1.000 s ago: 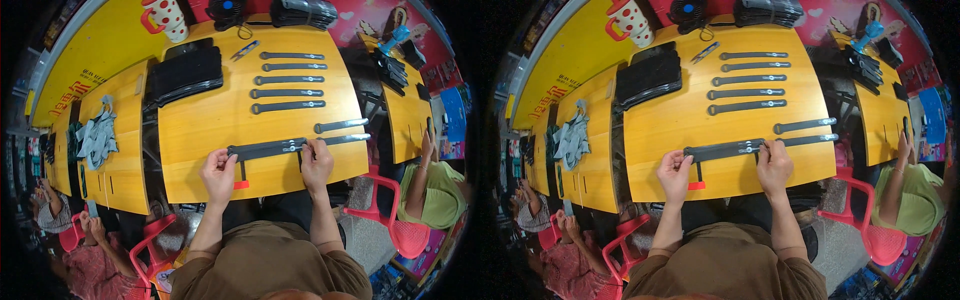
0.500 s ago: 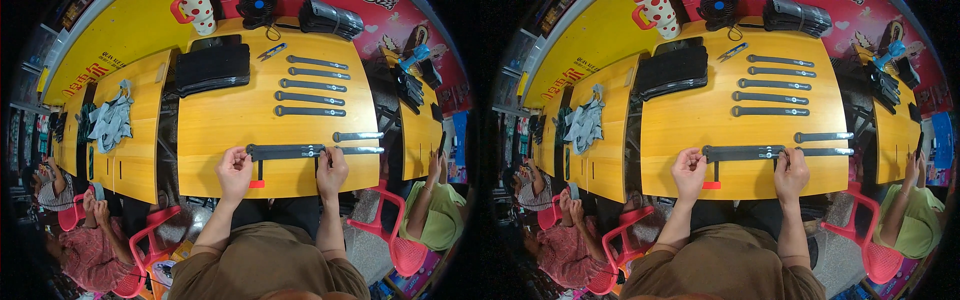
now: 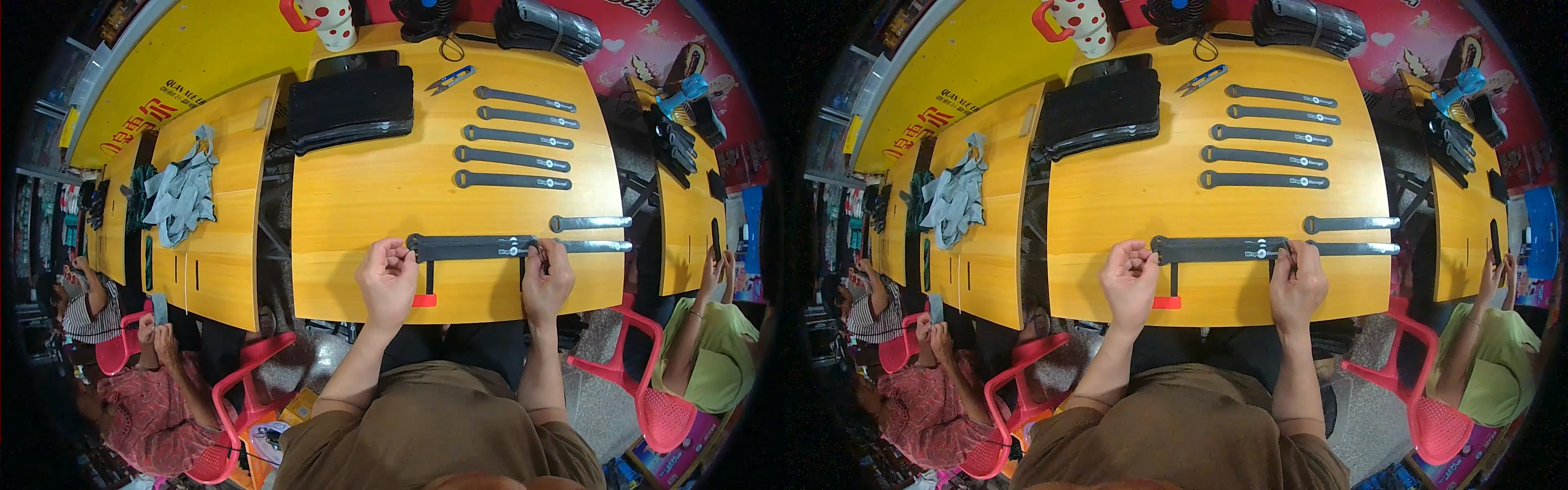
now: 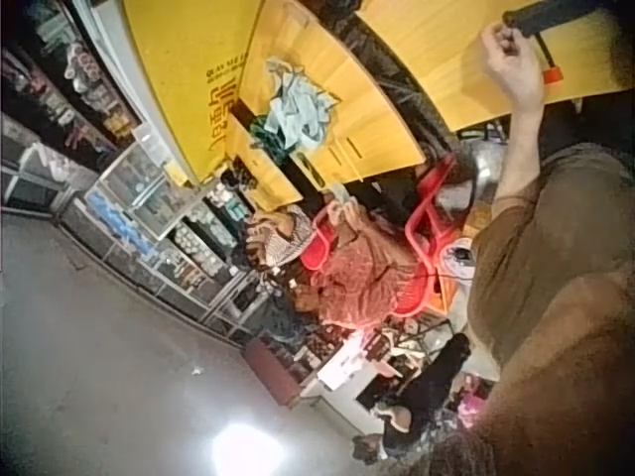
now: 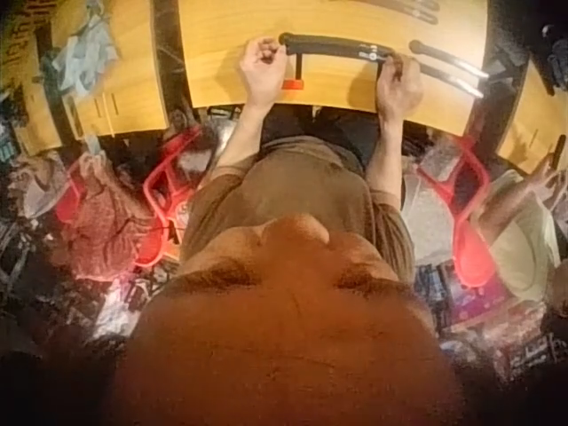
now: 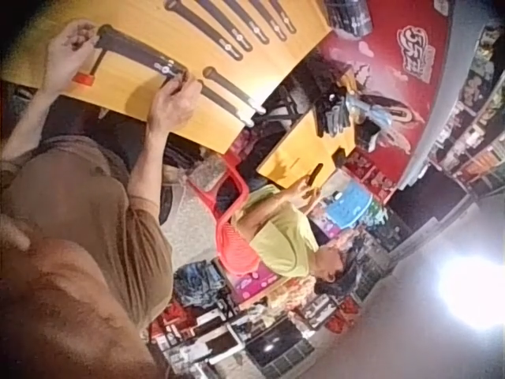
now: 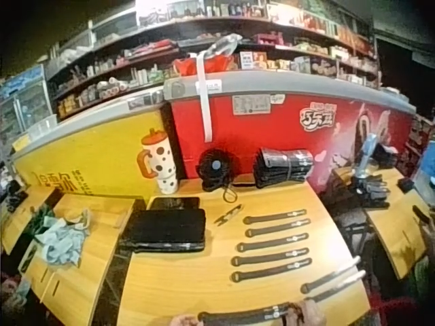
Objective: Assembling small hardware components and screws onto leather straps.
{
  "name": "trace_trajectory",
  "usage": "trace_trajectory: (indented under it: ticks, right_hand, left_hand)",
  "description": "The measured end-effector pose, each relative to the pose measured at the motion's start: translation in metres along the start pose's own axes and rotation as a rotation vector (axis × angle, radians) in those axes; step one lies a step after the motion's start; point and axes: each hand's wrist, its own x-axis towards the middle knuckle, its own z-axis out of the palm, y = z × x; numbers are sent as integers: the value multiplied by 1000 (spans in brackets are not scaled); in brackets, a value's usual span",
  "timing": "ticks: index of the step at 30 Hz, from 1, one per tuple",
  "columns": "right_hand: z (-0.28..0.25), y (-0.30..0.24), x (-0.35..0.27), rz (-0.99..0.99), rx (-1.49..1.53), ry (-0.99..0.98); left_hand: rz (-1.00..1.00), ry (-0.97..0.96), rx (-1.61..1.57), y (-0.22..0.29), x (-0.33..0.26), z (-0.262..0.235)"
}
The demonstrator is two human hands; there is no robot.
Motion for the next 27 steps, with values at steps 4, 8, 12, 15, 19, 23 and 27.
trace_trajectory:
  ticks: [4, 8, 12, 15, 19, 23, 27]
  right_hand:
    - [0, -2, 0, 7, 15, -2]
    - [0, -2, -2, 39, 30, -11]
    - [-2, 4, -4, -33, 37, 5]
    - [-2, 8, -6, -111, -29, 25]
    - [6, 10, -7, -69, -94, 64]
    - [-12, 14, -8, -146, 43, 197]
    - [-72, 38, 0, -3, 91, 447]
  left_hand:
    - [12, 1, -19, -2, 0, -1]
    - [47, 19, 28, 1, 2, -2]
    - [132, 33, 87, -4, 3, -2]
    - [147, -10, -22, -12, 7, 0]
    - [162, -63, -45, -21, 10, -3]
    - [140, -43, -108, -27, 11, -6]
    - [83, -67, -228, -21, 9, -6]
